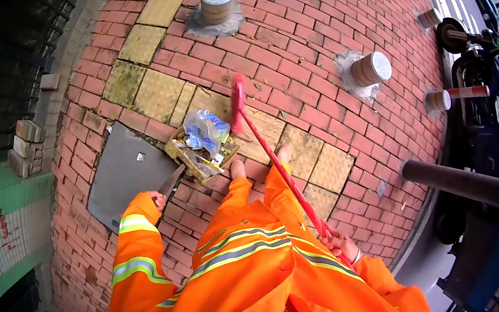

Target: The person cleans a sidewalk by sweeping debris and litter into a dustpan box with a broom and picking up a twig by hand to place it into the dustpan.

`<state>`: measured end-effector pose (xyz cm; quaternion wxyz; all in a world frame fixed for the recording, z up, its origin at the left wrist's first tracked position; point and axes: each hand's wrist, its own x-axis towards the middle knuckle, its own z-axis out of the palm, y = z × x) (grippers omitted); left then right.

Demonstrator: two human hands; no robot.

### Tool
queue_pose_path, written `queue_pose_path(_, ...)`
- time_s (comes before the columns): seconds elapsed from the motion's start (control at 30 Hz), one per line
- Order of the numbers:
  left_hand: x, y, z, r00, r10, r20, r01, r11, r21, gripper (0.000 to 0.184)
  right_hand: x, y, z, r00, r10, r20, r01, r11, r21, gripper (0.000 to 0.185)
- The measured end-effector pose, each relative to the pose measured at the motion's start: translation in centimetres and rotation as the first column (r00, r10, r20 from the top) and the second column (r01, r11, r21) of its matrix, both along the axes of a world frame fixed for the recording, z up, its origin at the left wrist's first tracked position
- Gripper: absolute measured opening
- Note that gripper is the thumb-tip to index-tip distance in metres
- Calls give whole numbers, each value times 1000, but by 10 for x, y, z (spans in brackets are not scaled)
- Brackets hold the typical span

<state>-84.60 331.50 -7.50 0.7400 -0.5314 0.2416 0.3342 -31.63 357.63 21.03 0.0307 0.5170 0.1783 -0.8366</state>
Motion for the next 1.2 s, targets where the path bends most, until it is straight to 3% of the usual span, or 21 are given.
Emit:
queue_pose_path(0.07,11,-7,9,999,35,-7,-35,999,-9,10,-28,19,18,998,49,-33,-50,999,-11,59)
queue_pose_path(0.13,18,-13,17,996,73,42,-74,997,31,10,-54,38,18,929,354,105,-369,898,240,62)
queue_pose_path(0.17,22,-13,20,991,100,84,-104,994,39,9,-66,47,8,842,504,193,-537,747,391,64)
queue_pose_path(0.2,28,-13,23,984,127,128,-134,990,47,9,-80,60,-10,686,640,347,-717,511,475,66)
queue_pose_path(0.23,33,-14,24,973,154,172,-165,985,54,9,-95,68,-35,643,634,429,-732,344,588,70)
queue_pose_path(0.3,47,-16,28,958,226,176,-237,971,40,11,-115,81,-123,508,635,582,-794,84,602,71)
queue_pose_path(0.33,55,-15,36,948,265,178,-275,961,34,12,-135,88,-137,473,635,611,-773,-35,634,68)
queue_pose_path(0.43,76,-21,48,908,395,141,-398,917,-7,16,-171,97,-173,237,657,716,-901,-127,415,64)
queue_pose_path(0.47,80,-20,54,891,434,136,-432,901,-45,17,-161,94,-175,225,668,709,-903,-130,409,62)
queue_pose_path(0.57,80,-18,60,862,488,139,-473,872,-128,20,-98,70,-153,309,717,625,-873,-46,485,59)
queue_pose_path(0.6,80,-15,60,863,493,112,-473,865,-165,20,-63,53,-139,426,720,549,-797,12,603,58)
queue_pose_path(0.67,80,-11,55,874,470,119,-449,877,-169,19,5,22,-100,679,700,223,-494,211,844,56)
queue_pose_path(0.7,76,-18,51,883,445,150,-426,893,-144,19,26,23,-54,434,789,435,-856,211,471,56)
queue_pose_path(0.73,74,-25,49,890,420,179,-404,907,-121,18,32,25,-9,475,816,329,-876,403,266,59)
queue_pose_path(0.8,72,-35,54,903,404,148,-394,914,-92,18,37,19,44,627,740,244,-767,641,26,62)
queue_pose_path(0.83,69,-40,55,911,392,131,-384,920,-78,18,40,10,60,707,657,262,-686,727,27,62)
queue_pose_path(0.9,66,-45,52,914,380,145,-370,924,-94,18,52,-12,63,777,561,285,-610,784,118,63)
queue_pose_path(1.0,54,-34,58,923,345,169,-329,937,-116,15,35,-25,54,802,541,254,-597,740,309,61)
queue_pose_path(1.1,45,-24,53,945,300,132,-281,948,-149,13,13,-10,31,939,313,144,-325,944,67,56)
queue_pose_path(1.13,45,-25,46,950,278,145,-260,957,-131,13,27,-16,-6,954,291,70,-299,938,175,55)
queue_pose_path(1.2,49,-28,43,962,268,55,-264,962,-71,16,14,-10,-19,978,206,-13,-202,968,148,56)
